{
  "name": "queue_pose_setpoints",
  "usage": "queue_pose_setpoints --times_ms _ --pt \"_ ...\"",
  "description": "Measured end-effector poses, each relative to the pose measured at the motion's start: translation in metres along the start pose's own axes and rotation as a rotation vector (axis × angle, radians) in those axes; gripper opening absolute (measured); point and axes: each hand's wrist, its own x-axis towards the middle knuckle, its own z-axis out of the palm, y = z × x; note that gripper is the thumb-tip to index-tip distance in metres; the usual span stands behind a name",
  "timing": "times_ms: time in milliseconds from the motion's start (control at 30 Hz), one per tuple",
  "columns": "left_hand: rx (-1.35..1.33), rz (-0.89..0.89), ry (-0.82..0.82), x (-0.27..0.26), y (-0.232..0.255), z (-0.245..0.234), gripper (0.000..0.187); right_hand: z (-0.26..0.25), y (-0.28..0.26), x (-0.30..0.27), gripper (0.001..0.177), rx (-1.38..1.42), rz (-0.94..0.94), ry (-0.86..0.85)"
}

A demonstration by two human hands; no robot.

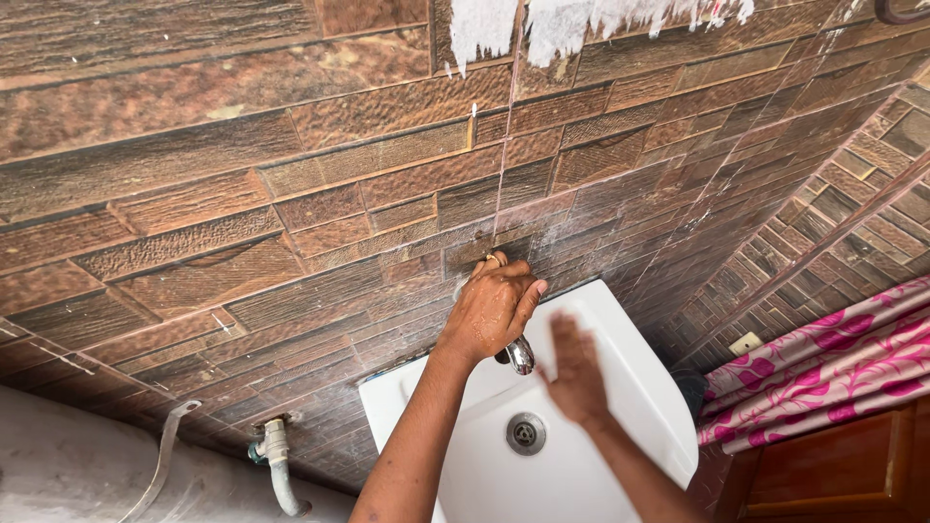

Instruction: The person scrubs the inside of a white wall-mounted sink with their hands, then detaches and reattaches the sink to the wall, and finally rinses the sink and their hands with water from the tap.

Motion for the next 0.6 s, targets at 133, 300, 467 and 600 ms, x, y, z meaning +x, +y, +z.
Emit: queue_pose_setpoints --times_ms 133,300,467,600 --pt "0.046 -0.066 0.054 0.000 0.003 0.009 0.047 -0.004 0.026 0.001 0.077 -0.115 0.105 -0.035" --pt "0.382 -0.247 0.192 0.016 0.018 0.042 0.044 0.037 -0.036 -0.019 0.064 0.247 0.063 -0.093" --pt "0.571 -0.425 -0.111 0.036 0.021 0.048 0.050 0.023 -0.090 0.005 0.047 1.469 1.088 -0.102" --pt "0.559 -0.370 -0.129 0.029 0.024 0.040 0.054 0.007 -0.104 0.017 0.039 1.996 1.164 -0.073"
